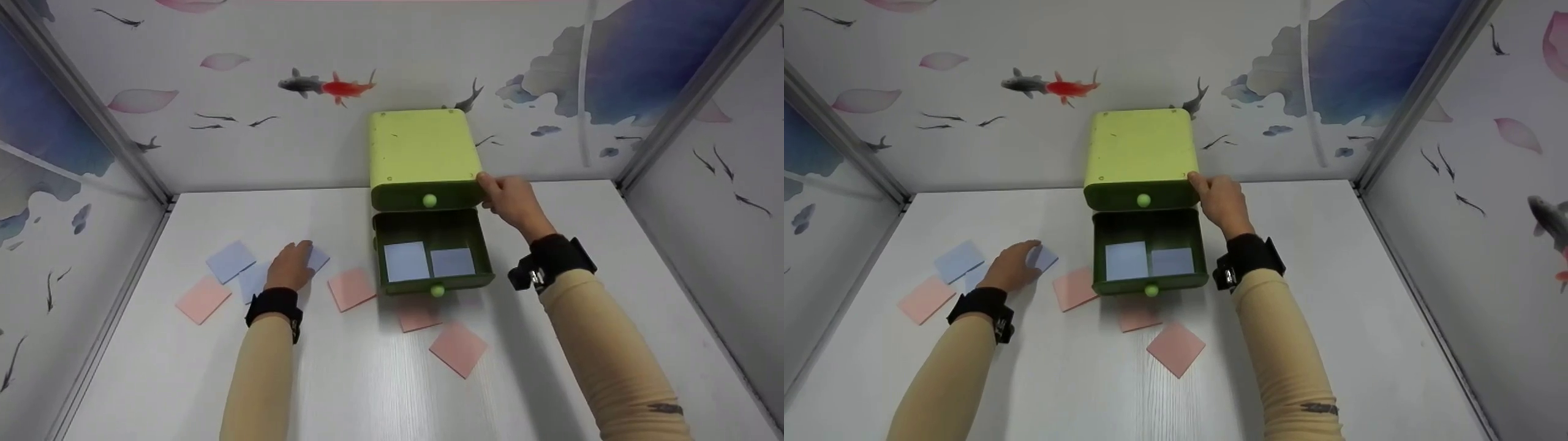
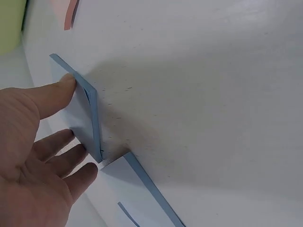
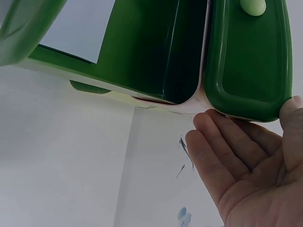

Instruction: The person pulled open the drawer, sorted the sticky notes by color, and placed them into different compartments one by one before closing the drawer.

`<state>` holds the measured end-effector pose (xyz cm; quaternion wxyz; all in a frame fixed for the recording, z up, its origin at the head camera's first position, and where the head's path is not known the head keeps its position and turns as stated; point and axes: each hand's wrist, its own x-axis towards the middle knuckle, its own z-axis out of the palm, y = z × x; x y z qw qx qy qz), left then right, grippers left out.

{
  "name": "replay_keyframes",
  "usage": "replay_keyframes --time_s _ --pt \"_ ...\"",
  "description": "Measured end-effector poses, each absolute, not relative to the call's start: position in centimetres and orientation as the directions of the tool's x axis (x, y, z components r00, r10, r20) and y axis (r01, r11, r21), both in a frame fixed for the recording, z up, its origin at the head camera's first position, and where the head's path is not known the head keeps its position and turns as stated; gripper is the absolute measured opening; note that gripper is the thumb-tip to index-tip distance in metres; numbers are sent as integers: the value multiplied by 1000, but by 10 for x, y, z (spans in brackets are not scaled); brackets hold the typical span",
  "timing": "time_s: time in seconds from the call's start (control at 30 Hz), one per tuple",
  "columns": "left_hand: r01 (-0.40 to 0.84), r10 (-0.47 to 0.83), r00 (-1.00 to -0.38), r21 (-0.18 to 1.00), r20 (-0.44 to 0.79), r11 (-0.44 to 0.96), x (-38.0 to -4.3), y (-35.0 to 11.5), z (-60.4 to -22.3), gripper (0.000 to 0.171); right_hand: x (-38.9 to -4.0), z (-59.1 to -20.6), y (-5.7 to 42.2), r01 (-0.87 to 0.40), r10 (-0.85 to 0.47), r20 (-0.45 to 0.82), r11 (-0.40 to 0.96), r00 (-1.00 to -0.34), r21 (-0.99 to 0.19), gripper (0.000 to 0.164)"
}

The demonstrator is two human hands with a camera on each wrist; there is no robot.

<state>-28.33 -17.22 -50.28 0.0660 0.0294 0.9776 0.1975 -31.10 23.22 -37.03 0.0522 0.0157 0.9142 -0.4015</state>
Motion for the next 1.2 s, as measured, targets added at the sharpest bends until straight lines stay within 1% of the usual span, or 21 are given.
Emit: replay_keyframes --time_s 0.17,0.37,0.5,0.6,0.7,0.83,0.93,1.07,1.2 --pt "-11 65 -982 401 -177 916 -284 -171 -498 61 -311 -369 231 85 -5 -119 675 -993 -733 69" --pt "-39 29 -985 384 -169 923 -285 -170 -495 72 -312 -369 233 84 -12 -125 676 -992 -732 69" --pt "-43 18 -987 369 -160 929 -286 -168 -496 75 -312 -369 233 79 -17 -123 680 -992 -729 69" --pt "-32 22 -990 362 -143 932 -287 -167 -497 71 -312 -369 233 72 -16 -115 692 -993 -718 68" --pt "-14 22 -995 353 -99 935 -288 -167 -500 63 -312 -370 232 74 -10 -113 692 -994 -718 67" --pt "36 32 -999 315 18 948 -288 -168 -507 41 -313 -370 232 79 -14 -122 686 -992 -723 68" --pt "64 39 -995 291 92 955 -289 -168 -509 29 -313 -370 232 84 -12 -126 685 -992 -724 69" --pt "70 32 -991 304 126 950 -290 -167 -507 27 -314 -371 233 93 0 -128 687 -992 -720 68" --pt "51 13 -993 337 114 940 -292 -165 -502 27 -314 -371 233 94 1 -128 688 -992 -720 69"
